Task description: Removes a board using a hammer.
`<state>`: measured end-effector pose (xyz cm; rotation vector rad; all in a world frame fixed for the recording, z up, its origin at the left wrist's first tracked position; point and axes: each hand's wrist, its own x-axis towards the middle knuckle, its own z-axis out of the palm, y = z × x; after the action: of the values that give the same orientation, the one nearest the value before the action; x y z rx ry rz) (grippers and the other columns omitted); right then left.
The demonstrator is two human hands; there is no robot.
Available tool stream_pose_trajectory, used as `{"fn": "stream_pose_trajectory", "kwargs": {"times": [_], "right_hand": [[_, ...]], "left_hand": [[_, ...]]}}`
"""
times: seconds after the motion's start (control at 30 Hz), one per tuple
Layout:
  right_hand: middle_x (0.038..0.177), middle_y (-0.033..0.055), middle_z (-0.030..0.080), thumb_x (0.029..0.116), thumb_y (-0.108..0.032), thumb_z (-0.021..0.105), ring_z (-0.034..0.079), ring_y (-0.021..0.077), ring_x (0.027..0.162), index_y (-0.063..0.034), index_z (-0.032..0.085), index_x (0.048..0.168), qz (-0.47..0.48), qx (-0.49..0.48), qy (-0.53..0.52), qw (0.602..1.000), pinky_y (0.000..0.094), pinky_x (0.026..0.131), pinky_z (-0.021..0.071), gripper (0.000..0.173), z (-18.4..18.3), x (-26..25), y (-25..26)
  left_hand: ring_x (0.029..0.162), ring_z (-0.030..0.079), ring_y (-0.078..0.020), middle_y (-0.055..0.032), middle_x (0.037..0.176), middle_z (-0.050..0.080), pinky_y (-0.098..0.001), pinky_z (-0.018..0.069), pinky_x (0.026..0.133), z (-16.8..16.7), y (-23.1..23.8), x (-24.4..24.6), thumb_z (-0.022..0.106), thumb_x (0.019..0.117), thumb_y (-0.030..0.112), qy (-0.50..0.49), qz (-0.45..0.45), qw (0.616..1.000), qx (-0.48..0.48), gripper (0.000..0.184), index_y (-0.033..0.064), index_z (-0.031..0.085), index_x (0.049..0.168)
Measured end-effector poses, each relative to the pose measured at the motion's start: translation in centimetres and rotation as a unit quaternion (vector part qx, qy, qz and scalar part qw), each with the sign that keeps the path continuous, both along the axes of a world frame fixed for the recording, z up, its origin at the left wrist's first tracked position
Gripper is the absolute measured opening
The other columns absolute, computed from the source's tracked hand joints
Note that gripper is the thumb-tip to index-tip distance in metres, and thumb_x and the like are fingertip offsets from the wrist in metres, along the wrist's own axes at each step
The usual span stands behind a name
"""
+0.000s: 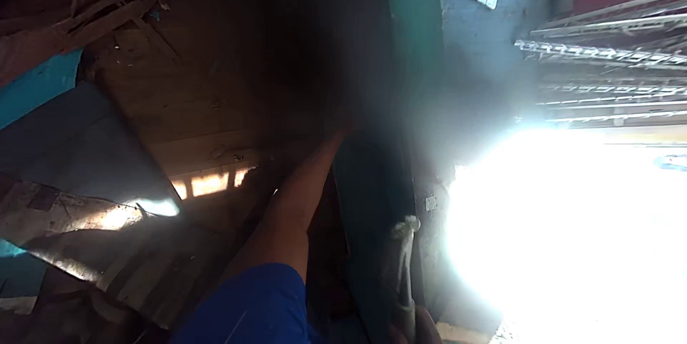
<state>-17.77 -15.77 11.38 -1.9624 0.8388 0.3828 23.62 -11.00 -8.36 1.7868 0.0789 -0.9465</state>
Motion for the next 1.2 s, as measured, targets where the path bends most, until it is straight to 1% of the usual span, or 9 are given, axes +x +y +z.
{"fn": "stream_pose_trajectory", "kwargs": {"times": [0.13,0.2,0.27,0.37,0.47,0.63,0.77,0.9,1.2], "right_hand": [[0.097,0.0082,0.071,0.0872,-0.015,0.077,0.07,0.0105,0.08,0.004,0.057,0.124,0.032,-0.023,-0.062,0.997,0.0286,0.07,0.0626,0.046,-1.4,2.6,0.6],[0.1,0.0049,0.072,0.0879,-0.019,0.08,0.071,0.0131,0.084,-0.0034,0.058,0.126,0.033,0.111,0.01,0.993,0.0326,0.074,0.0629,0.047,-3.2,4.9,0.2],[0.088,0.0021,0.074,0.0865,-0.029,0.083,0.07,0.0142,0.075,-0.0078,0.069,0.111,0.045,0.196,0.095,0.975,0.0361,0.07,0.0612,0.035,-6.9,6.3,0.0],[0.079,0.0038,0.071,0.0846,-0.043,0.081,0.069,0.0166,0.069,-0.0077,0.072,0.107,0.036,0.012,0.128,0.991,0.0412,0.068,0.0595,0.042,-11.3,9.4,1.8],[0.087,0.0164,0.072,0.089,-0.035,0.074,0.072,0.0329,0.081,0.0012,0.068,0.116,0.048,-0.114,0.13,0.984,0.0563,0.075,0.0578,0.045,-14.0,14.4,3.1],[0.12,0.0231,0.069,0.0921,-0.026,0.07,0.071,0.0336,0.103,0.0095,0.048,0.141,0.053,-0.167,0.019,0.984,0.052,0.089,0.059,0.064,-16.6,25.3,4.1],[0.098,0.0183,0.072,0.0944,-0.023,0.07,0.072,0.03,0.085,0.0017,0.051,0.139,0.039,-0.186,0.077,0.979,0.0497,0.078,0.0596,0.055,-19.7,30.2,1.0],[0.104,0.0197,0.072,0.0973,-0.025,0.066,0.071,0.033,0.092,0.0007,0.048,0.144,0.058,-0.233,0.152,0.959,0.0539,0.084,0.0583,0.056,-21.5,30.4,-1.6],[0.104,0.0189,0.071,0.0999,-0.022,0.061,0.072,0.0279,0.091,0.0078,0.044,0.143,0.087,-0.232,0.157,0.956,0.0472,0.085,0.0591,0.055,-20.8,29.1,-2.0]], "left_hand": [[0.114,0.067,-0.0288,-0.017,0.131,0.065,-0.05,0.057,0.095,-6.9,5.1,-10.2,0.056,0.1054,0.039,0.005,0.075,0.991,-0.11,0.048,0.009,0.053,0.143],[0.109,0.07,-0.0242,-0.0145,0.124,0.069,-0.0437,0.0591,0.094,-5.2,9.8,-15.1,0.047,0.1097,0.03,0.115,0.094,0.975,-0.168,0.041,0.0032,0.055,0.139],[0.104,0.071,-0.0227,-0.0143,0.12,0.071,-0.0406,0.059,0.09,-2.9,14.0,-20.0,0.041,0.1061,0.016,0.198,0.074,0.96,-0.184,0.036,-0.0015,0.058,0.133],[0.115,0.068,-0.0211,-0.012,0.131,0.067,-0.0391,0.0568,0.098,1.8,16.9,-22.9,0.059,0.0896,0.006,0.228,-0.013,0.948,-0.223,0.054,0.0006,0.051,0.143],[0.119,0.066,-0.0216,-0.0151,0.134,0.064,-0.0389,0.0561,0.101,4.8,13.6,-19.1,0.072,0.0891,0.019,0.197,0.046,0.949,-0.243,0.068,-0.0015,0.044,0.147],[0.08,0.068,-0.0139,-0.0077,0.087,0.07,-0.0333,0.0571,0.079,1.7,4.9,-6.1,0.049,0.1094,0.031,0.136,0.106,0.971,-0.165,0.036,-0.002,0.065,0.109],[0.057,0.055,-0.0154,-0.0054,0.07,0.055,-0.0319,0.0536,0.057,-3.5,0.5,-1.5,0.05,0.109,0.036,0.183,0.182,0.95,-0.177,0.038,0.0,0.06,0.103],[0.068,0.062,-0.0233,-0.0137,0.082,0.061,-0.0413,0.0568,0.066,-6.6,-3.0,-1.8,0.048,0.1095,0.034,0.163,0.145,0.965,-0.147,0.039,-0.0029,0.061,0.113],[0.079,0.065,-0.0301,-0.0177,0.088,0.063,-0.0489,0.0559,0.074,-4.0,-2.7,-2.2,0.044,0.1102,0.039,0.148,0.072,0.984,-0.065,0.043,-0.0011,0.059,0.116]]}}
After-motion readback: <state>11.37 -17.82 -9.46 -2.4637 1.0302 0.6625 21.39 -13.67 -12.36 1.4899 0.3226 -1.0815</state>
